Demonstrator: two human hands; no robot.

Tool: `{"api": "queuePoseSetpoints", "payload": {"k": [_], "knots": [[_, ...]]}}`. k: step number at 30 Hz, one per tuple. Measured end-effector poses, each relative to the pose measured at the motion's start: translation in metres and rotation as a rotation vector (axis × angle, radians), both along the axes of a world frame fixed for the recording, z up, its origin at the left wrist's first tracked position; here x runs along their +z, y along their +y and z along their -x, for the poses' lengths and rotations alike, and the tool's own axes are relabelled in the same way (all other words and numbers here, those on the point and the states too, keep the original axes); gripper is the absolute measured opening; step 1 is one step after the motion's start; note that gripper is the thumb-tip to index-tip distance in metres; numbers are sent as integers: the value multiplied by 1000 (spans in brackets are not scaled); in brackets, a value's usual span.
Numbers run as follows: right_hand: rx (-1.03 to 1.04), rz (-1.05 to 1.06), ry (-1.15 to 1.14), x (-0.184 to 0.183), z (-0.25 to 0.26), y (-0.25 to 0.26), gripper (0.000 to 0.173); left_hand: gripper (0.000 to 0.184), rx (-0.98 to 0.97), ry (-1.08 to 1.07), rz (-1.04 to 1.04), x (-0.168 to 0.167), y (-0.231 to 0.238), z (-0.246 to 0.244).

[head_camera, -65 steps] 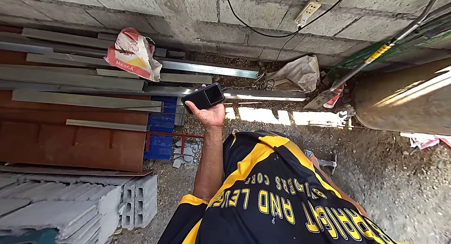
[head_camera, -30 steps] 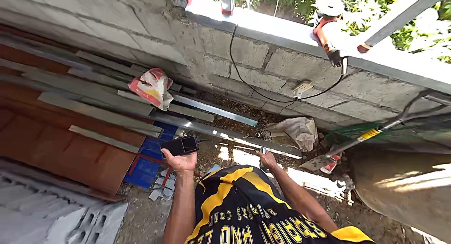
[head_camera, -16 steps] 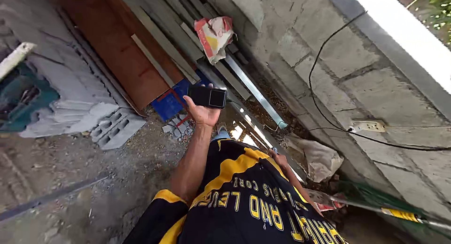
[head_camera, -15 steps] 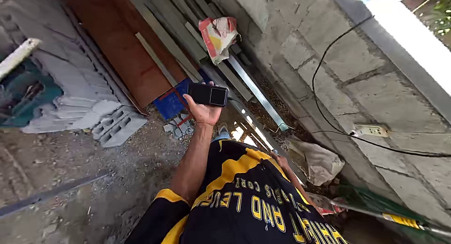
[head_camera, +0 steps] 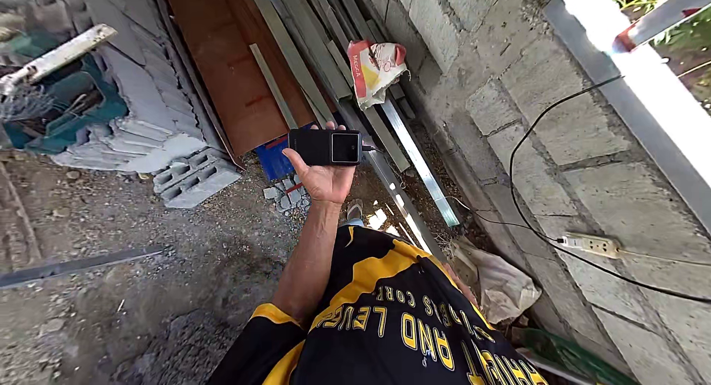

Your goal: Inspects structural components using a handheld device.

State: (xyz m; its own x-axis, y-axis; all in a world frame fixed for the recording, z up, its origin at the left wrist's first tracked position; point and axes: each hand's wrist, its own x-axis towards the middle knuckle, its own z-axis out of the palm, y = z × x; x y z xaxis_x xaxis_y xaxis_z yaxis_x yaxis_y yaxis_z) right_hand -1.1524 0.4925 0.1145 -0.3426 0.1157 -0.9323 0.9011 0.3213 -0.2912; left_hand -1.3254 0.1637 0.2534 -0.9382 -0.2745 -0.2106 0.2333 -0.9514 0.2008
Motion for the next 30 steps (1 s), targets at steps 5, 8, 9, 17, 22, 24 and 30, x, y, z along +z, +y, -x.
{"api": "queuePoseSetpoints", "payload": {"k": [5, 8, 9, 17, 22, 24, 30], "knots": [[29, 48, 64, -33, -13, 10, 33, 79, 35, 39, 38, 12, -3, -17], [80, 52, 71, -35, -9, 11, 35, 79, 40, 80, 51, 18, -5, -23], [88, 54, 61, -34, -9, 11, 36, 79, 45, 81, 49, 20, -6, -26], [153, 41, 72, -34, -12, 7, 35, 81, 95, 79, 34, 27, -14, -40], [155, 49, 73, -34, -15, 6, 38, 79, 33, 168, 117, 20, -19, -52], [174, 51, 63, -37, -15, 5, 40, 81, 19, 163, 157, 17, -21, -52], [176, 64, 45, -60, -20, 13, 44, 86, 13, 130, 191, 27, -12, -49]]}}
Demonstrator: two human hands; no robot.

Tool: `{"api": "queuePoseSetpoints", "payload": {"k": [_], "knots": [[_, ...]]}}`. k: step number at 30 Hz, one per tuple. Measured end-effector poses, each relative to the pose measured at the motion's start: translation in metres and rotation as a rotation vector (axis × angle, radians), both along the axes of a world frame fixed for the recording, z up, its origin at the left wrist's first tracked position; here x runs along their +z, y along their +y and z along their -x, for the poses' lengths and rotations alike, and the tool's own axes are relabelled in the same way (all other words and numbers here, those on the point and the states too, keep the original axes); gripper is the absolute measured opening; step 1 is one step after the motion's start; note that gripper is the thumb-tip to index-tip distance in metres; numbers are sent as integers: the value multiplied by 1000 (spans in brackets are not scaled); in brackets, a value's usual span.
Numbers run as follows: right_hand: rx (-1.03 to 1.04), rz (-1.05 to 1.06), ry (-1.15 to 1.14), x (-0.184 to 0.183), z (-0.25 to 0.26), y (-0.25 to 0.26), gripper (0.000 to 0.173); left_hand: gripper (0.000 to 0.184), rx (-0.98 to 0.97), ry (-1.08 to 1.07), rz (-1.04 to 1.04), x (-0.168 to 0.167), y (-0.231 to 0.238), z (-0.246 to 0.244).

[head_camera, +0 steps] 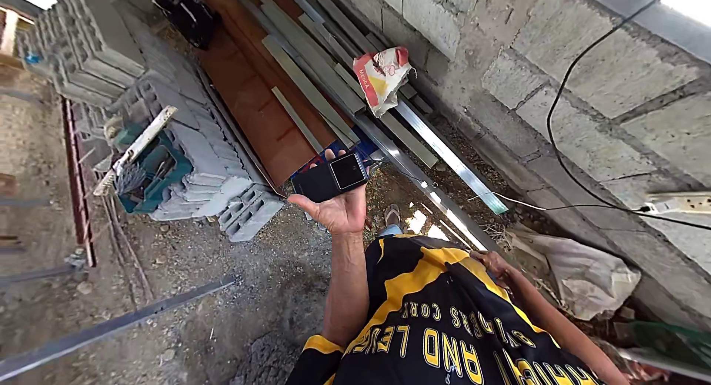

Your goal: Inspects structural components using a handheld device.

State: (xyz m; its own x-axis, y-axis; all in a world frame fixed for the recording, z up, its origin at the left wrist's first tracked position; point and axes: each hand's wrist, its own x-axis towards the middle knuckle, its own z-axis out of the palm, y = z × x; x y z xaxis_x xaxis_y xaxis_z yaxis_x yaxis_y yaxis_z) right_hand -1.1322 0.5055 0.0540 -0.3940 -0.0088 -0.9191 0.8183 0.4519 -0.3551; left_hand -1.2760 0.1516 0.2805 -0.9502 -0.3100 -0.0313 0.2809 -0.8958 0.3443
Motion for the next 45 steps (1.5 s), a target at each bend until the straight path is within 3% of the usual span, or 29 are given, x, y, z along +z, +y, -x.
{"api": "queuePoseSetpoints", "payload": {"k": [10, 45], "knots": [[7, -12, 7, -11, -1, 8, 47, 88, 17, 82, 13, 24, 13, 8], [10, -15, -25, 7, 7, 15, 46, 84, 7, 182, 27, 44, 29, 7]]}}
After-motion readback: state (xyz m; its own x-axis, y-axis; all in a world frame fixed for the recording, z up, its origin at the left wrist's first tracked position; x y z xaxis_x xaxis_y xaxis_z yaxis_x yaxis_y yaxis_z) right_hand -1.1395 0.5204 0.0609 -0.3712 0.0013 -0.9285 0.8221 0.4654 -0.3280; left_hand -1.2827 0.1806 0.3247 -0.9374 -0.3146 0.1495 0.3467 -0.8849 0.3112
